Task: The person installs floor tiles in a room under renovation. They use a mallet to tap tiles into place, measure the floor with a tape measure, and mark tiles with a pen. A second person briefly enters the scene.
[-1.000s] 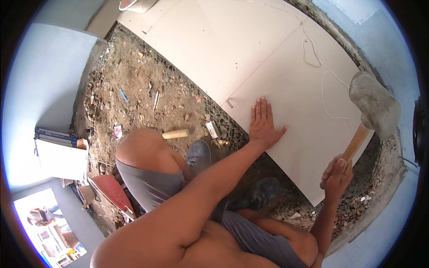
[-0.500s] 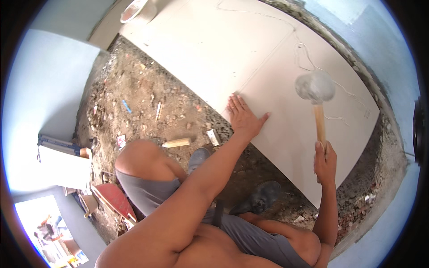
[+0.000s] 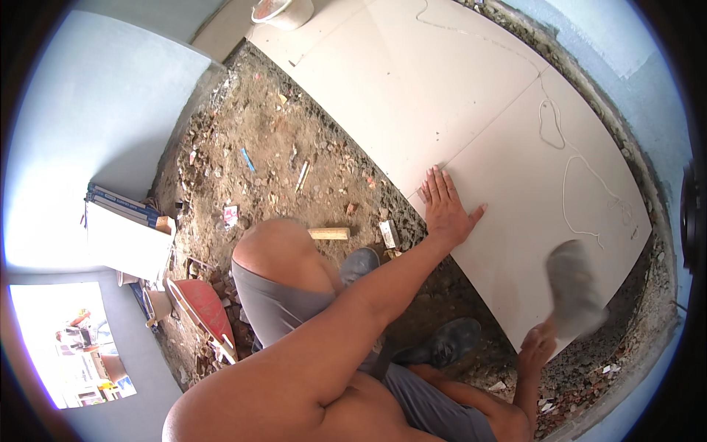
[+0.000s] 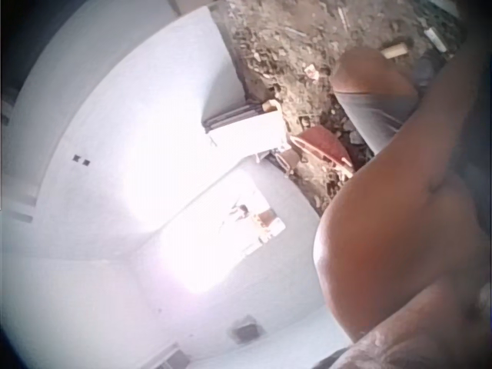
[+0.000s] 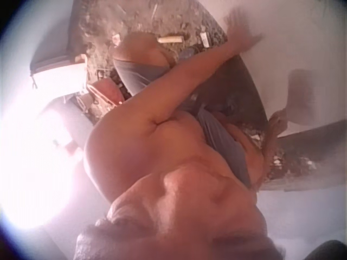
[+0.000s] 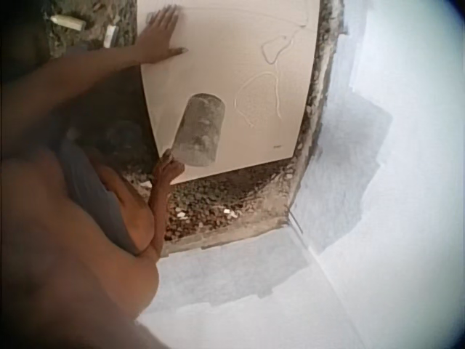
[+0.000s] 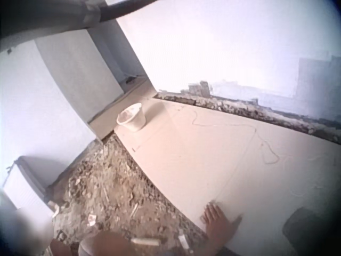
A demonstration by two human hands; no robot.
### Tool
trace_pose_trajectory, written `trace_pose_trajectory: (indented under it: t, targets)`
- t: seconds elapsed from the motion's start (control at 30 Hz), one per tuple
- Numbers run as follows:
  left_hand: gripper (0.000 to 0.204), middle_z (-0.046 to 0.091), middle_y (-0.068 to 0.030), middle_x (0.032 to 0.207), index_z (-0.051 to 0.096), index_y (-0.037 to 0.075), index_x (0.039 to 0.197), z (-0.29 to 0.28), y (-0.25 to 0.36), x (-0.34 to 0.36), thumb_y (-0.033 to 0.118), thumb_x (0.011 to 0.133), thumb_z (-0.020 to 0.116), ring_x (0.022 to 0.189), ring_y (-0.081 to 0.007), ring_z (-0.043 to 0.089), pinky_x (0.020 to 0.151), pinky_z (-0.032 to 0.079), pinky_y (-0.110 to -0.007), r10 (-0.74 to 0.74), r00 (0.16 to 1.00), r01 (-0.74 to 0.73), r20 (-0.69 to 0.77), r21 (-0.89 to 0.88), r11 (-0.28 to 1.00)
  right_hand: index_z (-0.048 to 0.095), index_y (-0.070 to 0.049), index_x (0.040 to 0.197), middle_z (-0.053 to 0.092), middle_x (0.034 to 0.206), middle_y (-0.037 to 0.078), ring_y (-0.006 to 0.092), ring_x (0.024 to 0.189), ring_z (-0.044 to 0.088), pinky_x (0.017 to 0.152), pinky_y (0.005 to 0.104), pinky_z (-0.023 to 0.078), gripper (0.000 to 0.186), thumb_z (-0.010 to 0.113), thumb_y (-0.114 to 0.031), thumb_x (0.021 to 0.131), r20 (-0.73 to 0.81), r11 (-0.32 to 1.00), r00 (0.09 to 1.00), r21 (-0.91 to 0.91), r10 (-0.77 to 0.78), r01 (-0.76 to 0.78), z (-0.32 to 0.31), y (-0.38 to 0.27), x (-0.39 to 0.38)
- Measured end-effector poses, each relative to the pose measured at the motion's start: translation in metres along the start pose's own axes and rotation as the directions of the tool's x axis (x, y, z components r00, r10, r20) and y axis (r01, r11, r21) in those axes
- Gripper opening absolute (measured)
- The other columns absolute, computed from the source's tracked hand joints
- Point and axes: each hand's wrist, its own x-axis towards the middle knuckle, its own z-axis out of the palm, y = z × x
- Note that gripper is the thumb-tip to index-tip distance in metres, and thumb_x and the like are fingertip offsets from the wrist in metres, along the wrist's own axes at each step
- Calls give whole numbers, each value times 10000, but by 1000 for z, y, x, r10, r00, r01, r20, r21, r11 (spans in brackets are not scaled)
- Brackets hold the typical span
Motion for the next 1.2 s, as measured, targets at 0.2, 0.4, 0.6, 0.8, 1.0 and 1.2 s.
trace_pose_trajectory:
  t: [0.2, 0.4, 0.6, 0.8, 1.0, 1.2]
  targets:
    - [1100, -8, -297, 1532, 45, -128, 1445, -3, 2, 4, 687, 835, 460, 1436, -407, -54, 1161, -17, -491, 7, 1000, -7, 3, 14, 1000, 475, -50, 811, 433, 559, -7, 77, 462, 403, 440, 236, 330, 324, 472, -326, 981, 134, 855, 866, 147, 481, -498, 0, -36, 21]
    - [1225, -24, -289, 1539, 51, -105, 1459, 1, 50, 44, 774, 739, 509, 1429, -438, -37, 1151, -4, -521, 228, 964, -246, 139, 126, 961, 470, -42, 894, 427, 568, -18, 49, 431, 404, 387, 215, 339, 295, 428, -316, 997, -96, 919, 939, 257, 331, -297, -46, -81, 95]
    - [1438, -48, -287, 1537, -4, -64, 1475, -19, 114, 93, 852, 556, 616, 1397, -515, -78, 1116, 26, -609, 320, 873, -414, 367, 214, 885, 478, -32, 973, 446, 591, 12, 63, 408, 405, 365, 245, 351, 321, 427, -347, 1001, -358, 887, 844, 383, 399, -257, -41, -29, 129]
    - [1462, -67, -277, 1541, -25, -56, 1476, -22, 112, 99, 824, 535, 666, 1387, -536, -79, 1098, 49, -639, 289, 859, -426, 423, 277, 861, 452, -59, 865, 412, 554, -10, 77, 356, 384, 304, 238, 321, 412, 423, -450, 990, -158, 706, 707, 365, 690, -608, -51, -11, 126]
    - [1467, -67, -277, 1541, -10, -61, 1476, -19, 115, 94, 819, 523, 675, 1389, -534, -76, 1096, 66, -639, 338, 833, -474, 437, 250, 844, 447, -40, 841, 429, 558, 21, 124, 389, 387, 343, 299, 339, 408, 454, -420, 990, -498, 915, 775, 305, 389, -263, -20, 49, 104]
    - [1482, -52, -305, 1528, -8, -87, 1463, -23, 98, 102, 803, 514, 702, 1385, -544, -63, 1098, 87, -636, 312, 844, -458, 437, 284, 842, 450, -56, 809, 414, 545, 4, 94, 383, 376, 337, 273, 320, 394, 459, -408, 988, -110, 756, 770, 322, 628, -570, -65, -45, 150]
